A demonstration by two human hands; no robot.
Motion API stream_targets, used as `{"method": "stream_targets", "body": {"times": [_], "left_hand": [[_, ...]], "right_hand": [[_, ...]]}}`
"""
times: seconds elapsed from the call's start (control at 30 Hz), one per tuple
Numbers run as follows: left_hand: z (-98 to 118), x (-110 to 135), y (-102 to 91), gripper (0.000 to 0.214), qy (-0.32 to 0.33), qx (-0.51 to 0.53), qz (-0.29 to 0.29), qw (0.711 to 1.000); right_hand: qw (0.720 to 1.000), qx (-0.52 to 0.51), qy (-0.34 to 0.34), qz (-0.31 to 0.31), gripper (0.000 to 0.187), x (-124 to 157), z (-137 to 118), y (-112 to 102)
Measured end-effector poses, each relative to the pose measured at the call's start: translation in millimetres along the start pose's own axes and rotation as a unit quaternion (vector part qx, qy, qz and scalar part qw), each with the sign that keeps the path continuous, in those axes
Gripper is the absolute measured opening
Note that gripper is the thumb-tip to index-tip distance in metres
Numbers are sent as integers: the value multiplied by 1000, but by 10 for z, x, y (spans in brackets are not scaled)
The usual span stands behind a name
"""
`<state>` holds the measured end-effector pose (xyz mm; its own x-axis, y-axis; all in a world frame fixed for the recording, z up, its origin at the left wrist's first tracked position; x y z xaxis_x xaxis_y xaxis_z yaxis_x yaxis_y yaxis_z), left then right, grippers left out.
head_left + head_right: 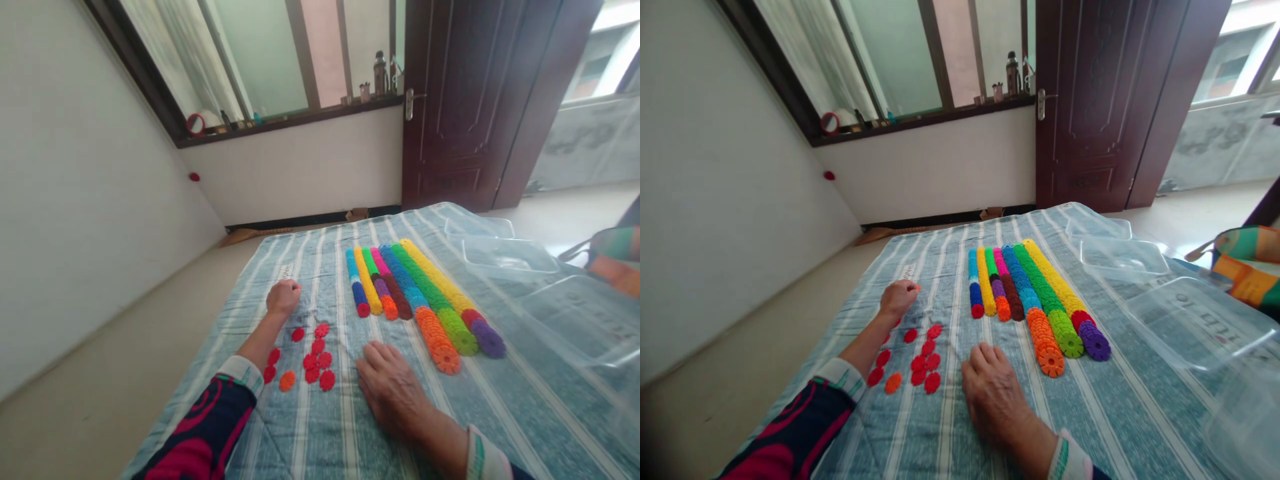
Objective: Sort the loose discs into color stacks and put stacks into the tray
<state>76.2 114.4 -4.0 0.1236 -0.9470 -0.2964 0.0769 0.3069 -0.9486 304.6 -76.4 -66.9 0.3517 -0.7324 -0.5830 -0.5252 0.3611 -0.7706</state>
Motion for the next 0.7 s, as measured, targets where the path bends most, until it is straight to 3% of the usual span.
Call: {"method": "stream_targets", "body": {"times": [0.13, 0.4, 0.7], "left_hand": [[-163, -116, 76, 25, -19, -17, -24, 999], [-178, -335, 163, 33, -9, -32, -91, 995], [-82, -243, 60, 26, 8, -31, -49, 998]], "right_hand": [[1000, 0, 4, -4, 9, 5, 5, 3], [1000, 0, -4, 8, 10, 28, 11, 11], [1000, 11, -3, -14, 8, -25, 7, -20]]}}
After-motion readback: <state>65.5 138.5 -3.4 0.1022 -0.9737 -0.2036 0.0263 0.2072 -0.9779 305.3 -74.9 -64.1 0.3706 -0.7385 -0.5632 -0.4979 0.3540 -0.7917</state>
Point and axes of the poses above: each hand's wrist, its own x-axis away from the middle knuckle, its own y-axis out of the palm, z = x × y, the point moved 3 cm from there along -x, towards the middle knuckle, and after that the axes turned 8 degrees about z, right-handed, at the moved point
